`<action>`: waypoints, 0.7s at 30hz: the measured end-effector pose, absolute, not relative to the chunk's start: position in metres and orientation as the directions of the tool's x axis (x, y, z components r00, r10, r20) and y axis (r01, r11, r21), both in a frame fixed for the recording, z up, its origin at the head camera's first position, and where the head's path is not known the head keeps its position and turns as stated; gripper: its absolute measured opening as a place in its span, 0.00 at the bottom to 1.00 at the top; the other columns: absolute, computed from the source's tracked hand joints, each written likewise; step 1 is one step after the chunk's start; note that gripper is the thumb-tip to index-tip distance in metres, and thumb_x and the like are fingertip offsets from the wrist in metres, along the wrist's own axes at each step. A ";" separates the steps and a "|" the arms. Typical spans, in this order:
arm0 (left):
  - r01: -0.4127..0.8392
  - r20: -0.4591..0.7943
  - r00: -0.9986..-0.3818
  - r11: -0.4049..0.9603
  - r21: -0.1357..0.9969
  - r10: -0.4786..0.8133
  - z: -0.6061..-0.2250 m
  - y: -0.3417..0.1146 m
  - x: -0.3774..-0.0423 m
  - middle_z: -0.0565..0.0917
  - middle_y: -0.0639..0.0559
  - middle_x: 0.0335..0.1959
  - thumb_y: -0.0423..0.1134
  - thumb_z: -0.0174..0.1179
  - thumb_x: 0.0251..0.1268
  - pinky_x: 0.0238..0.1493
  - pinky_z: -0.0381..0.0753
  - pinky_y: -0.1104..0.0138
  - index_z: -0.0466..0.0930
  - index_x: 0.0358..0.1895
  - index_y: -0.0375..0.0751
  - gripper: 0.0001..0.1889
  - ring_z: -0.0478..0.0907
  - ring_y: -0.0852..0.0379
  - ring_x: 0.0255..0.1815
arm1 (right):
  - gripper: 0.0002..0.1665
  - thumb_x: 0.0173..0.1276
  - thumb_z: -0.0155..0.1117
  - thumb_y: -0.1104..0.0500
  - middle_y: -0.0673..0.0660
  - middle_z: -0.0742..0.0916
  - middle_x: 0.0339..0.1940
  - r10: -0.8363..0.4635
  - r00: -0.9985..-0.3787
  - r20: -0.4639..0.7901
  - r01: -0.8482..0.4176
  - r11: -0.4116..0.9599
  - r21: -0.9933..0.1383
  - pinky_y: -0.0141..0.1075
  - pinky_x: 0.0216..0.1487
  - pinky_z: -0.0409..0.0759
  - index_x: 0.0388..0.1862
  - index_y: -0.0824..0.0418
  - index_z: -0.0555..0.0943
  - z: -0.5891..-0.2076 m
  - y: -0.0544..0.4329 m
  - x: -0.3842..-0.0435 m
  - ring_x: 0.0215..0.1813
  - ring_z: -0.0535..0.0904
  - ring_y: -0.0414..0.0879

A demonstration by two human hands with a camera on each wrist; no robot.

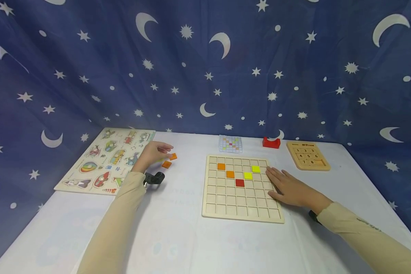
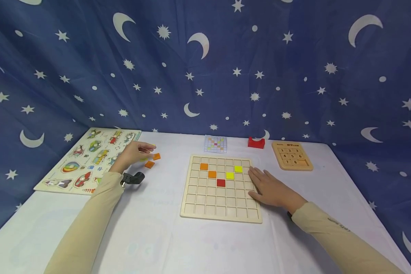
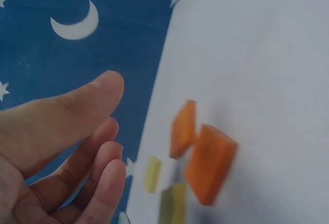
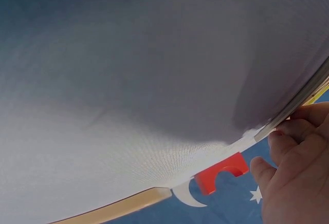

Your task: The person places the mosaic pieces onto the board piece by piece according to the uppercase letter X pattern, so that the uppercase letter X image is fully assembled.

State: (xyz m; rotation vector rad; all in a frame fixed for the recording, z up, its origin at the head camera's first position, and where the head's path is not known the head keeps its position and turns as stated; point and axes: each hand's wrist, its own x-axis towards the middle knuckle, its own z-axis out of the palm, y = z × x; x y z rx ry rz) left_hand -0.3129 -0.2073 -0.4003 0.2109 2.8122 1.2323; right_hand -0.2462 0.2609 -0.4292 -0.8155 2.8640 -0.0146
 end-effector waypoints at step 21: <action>0.042 -0.022 -0.996 0.696 0.717 0.082 -0.428 -0.203 -0.320 0.83 0.36 0.45 0.31 0.67 0.51 0.39 0.80 0.68 0.82 0.49 0.33 0.19 0.80 0.46 0.43 | 0.47 0.68 0.50 0.37 0.64 0.59 0.76 -0.525 -0.837 -0.153 -0.524 0.850 -0.050 0.56 0.73 0.52 0.74 0.66 0.53 -0.430 0.260 -0.245 0.76 0.52 0.59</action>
